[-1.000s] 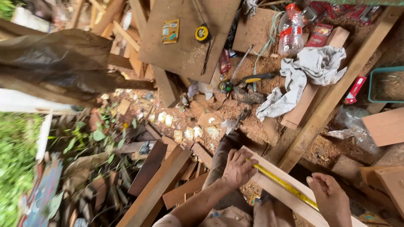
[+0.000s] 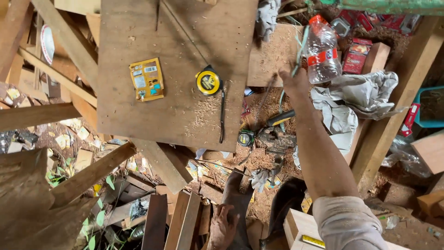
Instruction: Measuring a wooden plank with a tape measure and marking it with a pencil and a try square.
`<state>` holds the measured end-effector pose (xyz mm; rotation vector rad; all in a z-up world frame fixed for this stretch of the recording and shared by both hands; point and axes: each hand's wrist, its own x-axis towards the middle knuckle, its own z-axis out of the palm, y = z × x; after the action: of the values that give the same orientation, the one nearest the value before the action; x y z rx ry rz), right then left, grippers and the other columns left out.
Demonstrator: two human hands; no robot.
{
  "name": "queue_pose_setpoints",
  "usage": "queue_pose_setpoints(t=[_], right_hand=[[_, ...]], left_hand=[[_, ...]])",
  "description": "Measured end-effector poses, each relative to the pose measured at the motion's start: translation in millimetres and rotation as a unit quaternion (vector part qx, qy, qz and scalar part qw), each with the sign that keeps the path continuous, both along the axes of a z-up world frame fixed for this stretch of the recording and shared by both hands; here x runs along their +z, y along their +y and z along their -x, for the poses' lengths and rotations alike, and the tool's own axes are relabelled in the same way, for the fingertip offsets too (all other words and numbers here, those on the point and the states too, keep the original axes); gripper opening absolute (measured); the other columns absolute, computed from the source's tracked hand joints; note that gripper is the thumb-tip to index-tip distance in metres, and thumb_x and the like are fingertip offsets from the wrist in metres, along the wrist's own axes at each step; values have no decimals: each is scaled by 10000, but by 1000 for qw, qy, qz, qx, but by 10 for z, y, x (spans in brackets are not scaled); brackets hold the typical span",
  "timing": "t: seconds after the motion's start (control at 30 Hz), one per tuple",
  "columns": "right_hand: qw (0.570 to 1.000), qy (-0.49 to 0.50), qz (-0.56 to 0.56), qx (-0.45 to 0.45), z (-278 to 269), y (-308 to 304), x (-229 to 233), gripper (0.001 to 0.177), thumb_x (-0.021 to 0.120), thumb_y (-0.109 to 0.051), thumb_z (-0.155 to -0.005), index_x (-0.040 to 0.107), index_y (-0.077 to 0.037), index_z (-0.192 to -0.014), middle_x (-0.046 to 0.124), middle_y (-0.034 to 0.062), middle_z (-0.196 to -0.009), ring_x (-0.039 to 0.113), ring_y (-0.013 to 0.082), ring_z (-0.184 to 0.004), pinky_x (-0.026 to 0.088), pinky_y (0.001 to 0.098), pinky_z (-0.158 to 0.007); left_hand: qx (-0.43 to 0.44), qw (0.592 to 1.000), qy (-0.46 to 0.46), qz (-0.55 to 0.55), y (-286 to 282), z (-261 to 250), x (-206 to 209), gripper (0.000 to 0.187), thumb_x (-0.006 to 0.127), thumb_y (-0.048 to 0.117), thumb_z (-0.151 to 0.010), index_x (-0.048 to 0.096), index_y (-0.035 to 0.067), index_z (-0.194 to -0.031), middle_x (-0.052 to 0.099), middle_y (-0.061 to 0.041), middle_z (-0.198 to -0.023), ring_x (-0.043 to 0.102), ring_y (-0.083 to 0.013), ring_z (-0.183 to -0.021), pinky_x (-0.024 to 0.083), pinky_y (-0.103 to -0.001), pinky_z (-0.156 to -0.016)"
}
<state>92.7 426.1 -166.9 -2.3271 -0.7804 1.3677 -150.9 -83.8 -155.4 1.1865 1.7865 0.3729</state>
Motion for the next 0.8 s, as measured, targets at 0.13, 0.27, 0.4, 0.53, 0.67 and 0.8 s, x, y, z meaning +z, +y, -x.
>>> queue_pose_setpoints(t=[0.13, 0.27, 0.4, 0.53, 0.67, 0.8], right_hand=[[988, 116, 33, -98, 61, -6, 182, 888, 782, -391, -878, 332, -49, -1562, 396, 203, -1605, 398, 382, -1471, 310, 539, -1226], [972, 210, 45, -96, 206, -168, 452, 525, 716, -294, -897, 567, -65, -1346, 582, 106, -1416, 540, 295, -1353, 374, 542, -1182], [962, 263, 26, -72, 372, -496, 508, 339, 708, -172, -905, 691, -58, -1224, 730, 130, -1261, 688, 292, -1250, 460, 434, -1196], [956, 280, 38, -81, 423, -805, 377, 854, 776, -472, -731, 560, 10, -1402, 692, 187, -1191, 677, 292, -1133, 402, 462, -1209], [947, 282, -63, -140, 360, -969, 157, 642, 849, -463, -669, 714, -100, -1181, 748, 95, -1239, 655, 292, -1255, 367, 489, -1188], [948, 267, -143, -96, 89, -970, 205, 473, 814, -366, -800, 735, -42, -1135, 782, 124, -1140, 764, 233, -1043, 597, 391, -1000]], left_hand=[[-24, 999, 23, 25, 6, 31, 31, 359, 671, 451, -948, 642, 183, -1185, 603, -109, -1183, 720, -326, -924, 585, -457, -710], [-24, 999, 34, -4, 49, -15, 35, 376, 669, 479, -939, 658, 163, -1143, 629, -120, -1117, 701, -300, -935, 592, -452, -722], [-37, 994, 56, -86, 9, -89, -86, 418, 650, 494, -959, 606, 137, -1172, 643, -122, -1050, 690, -278, -879, 576, -429, -670], [-56, 993, 76, 77, 50, -104, -7, 318, 725, 416, -888, 680, 204, -1120, 633, -81, -1165, 662, -317, -1012, 560, -493, -769], [-69, 989, 106, 79, 103, -125, 58, 325, 711, 462, -884, 676, 230, -1110, 660, -64, -1137, 649, -305, -999, 564, -485, -702], [-123, 975, 108, 150, 277, -106, 174, 354, 729, 397, -884, 690, 221, -1189, 646, -34, -1237, 621, -302, -1131, 518, -454, -926]])
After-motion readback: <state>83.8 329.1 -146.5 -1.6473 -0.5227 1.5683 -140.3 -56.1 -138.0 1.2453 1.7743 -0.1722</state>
